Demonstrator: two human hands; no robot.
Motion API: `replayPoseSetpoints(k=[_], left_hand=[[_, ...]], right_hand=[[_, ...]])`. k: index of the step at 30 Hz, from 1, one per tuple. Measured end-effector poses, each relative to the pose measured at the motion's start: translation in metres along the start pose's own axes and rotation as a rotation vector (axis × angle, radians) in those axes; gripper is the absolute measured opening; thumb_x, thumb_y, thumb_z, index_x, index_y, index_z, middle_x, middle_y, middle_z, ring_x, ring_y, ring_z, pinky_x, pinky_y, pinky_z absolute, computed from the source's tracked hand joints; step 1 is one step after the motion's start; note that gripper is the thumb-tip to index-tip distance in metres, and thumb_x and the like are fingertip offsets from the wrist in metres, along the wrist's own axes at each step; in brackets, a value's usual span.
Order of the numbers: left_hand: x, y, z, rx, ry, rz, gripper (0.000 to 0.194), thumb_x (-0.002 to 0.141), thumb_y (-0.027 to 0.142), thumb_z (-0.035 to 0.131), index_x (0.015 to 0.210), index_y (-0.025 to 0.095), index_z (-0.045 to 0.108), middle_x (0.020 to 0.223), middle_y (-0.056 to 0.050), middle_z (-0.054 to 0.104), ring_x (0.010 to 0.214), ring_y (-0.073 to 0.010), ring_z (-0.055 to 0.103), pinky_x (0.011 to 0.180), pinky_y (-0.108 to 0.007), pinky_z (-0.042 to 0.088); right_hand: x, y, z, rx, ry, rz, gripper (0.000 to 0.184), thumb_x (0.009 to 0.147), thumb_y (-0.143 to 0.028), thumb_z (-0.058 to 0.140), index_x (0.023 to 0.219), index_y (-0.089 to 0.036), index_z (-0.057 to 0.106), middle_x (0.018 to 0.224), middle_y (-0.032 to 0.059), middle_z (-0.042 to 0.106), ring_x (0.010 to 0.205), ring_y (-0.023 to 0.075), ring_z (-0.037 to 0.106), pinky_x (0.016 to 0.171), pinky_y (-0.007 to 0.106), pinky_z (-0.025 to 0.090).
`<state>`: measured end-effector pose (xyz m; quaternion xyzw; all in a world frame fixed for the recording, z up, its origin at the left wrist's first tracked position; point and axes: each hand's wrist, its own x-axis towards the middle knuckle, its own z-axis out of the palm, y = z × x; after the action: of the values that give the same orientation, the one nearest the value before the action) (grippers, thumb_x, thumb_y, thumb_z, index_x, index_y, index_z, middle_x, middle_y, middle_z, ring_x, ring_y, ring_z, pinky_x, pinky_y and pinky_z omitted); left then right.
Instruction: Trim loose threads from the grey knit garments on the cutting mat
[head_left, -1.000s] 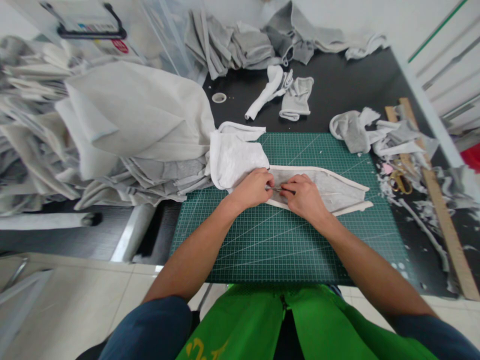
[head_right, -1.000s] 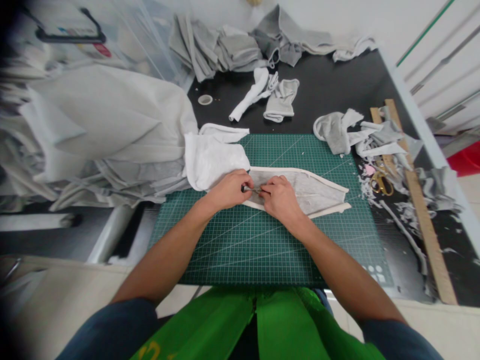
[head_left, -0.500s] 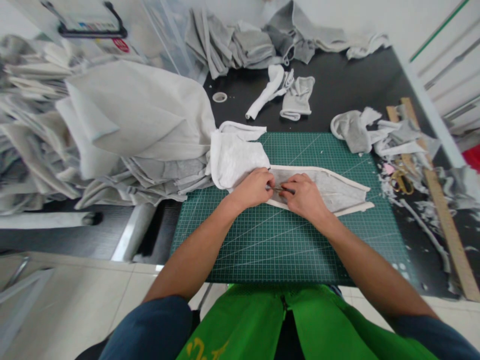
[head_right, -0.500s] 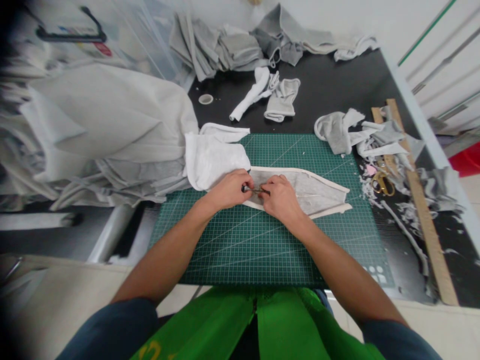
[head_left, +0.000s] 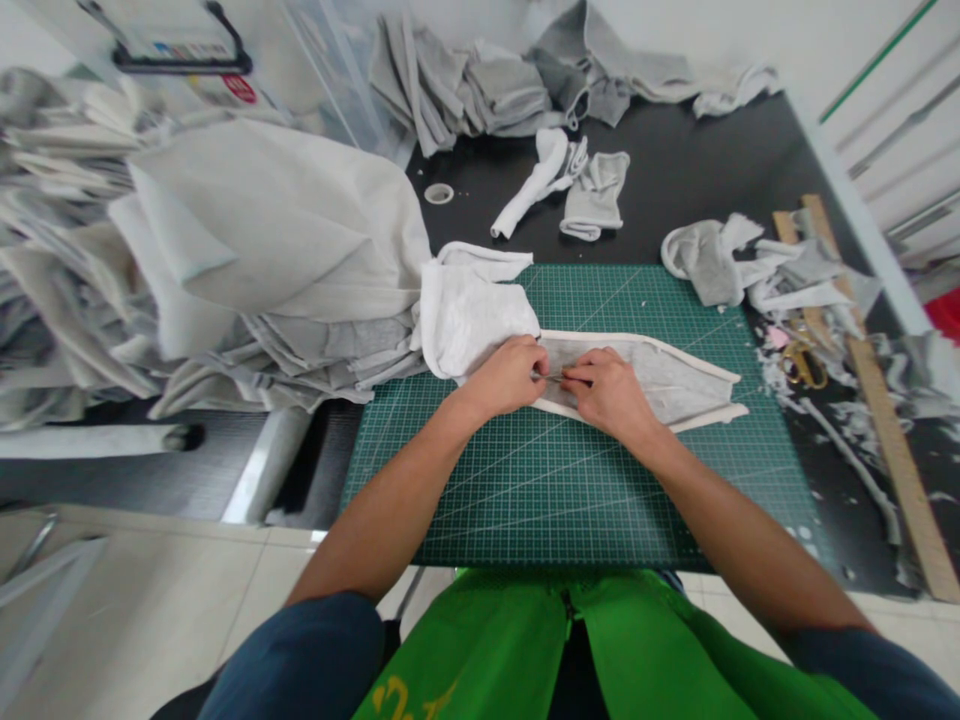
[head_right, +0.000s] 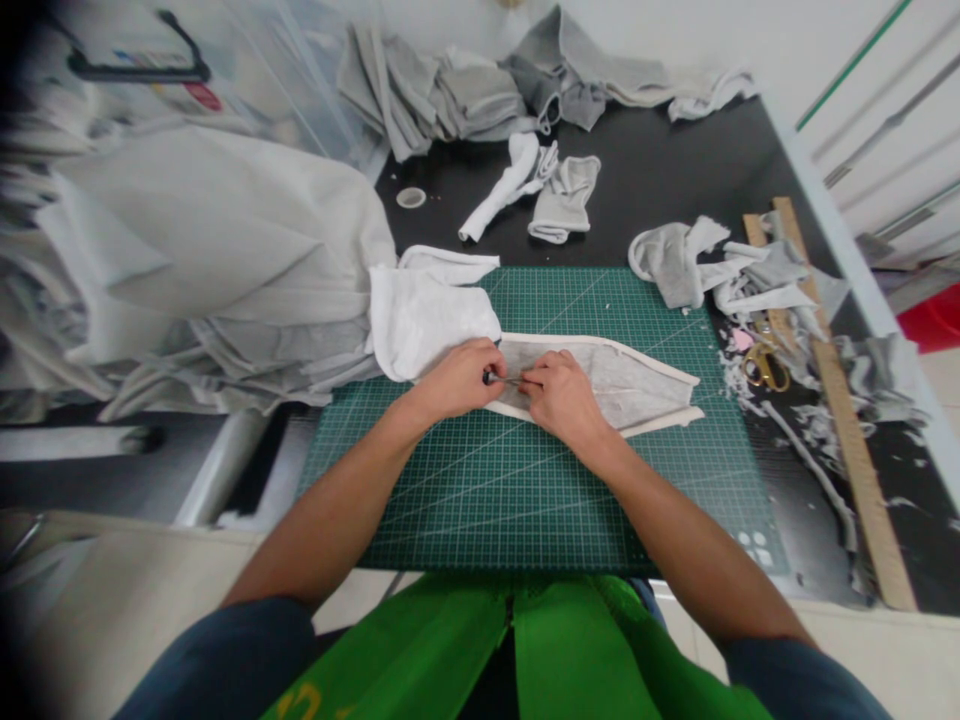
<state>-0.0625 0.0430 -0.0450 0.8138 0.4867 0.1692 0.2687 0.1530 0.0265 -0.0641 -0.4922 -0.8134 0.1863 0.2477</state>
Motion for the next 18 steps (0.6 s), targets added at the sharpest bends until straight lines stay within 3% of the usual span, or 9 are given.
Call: replayPoseSetpoints(k=[18], left_hand=[[0.0000, -0.0027, 0.0028, -0.020, 0.026, 0.017, 0.010, 0.081, 0.010, 0.067, 0.084, 0.019, 0.069, 0.090, -0.005, 0.067, 0.094, -0.0233, 0.066, 0.092, -0.040, 0.055]], right_hand=[[-0.0002, 0.0016, 0.0049, 0.012, 0.034, -0.044, 0.015, 0.088, -0.012, 0.075, 0.084, -0.021, 0.086, 0.089, 0.0100, 0.073, 0.089, 0.0264, 0.062, 0.094, 0.049, 0.054]])
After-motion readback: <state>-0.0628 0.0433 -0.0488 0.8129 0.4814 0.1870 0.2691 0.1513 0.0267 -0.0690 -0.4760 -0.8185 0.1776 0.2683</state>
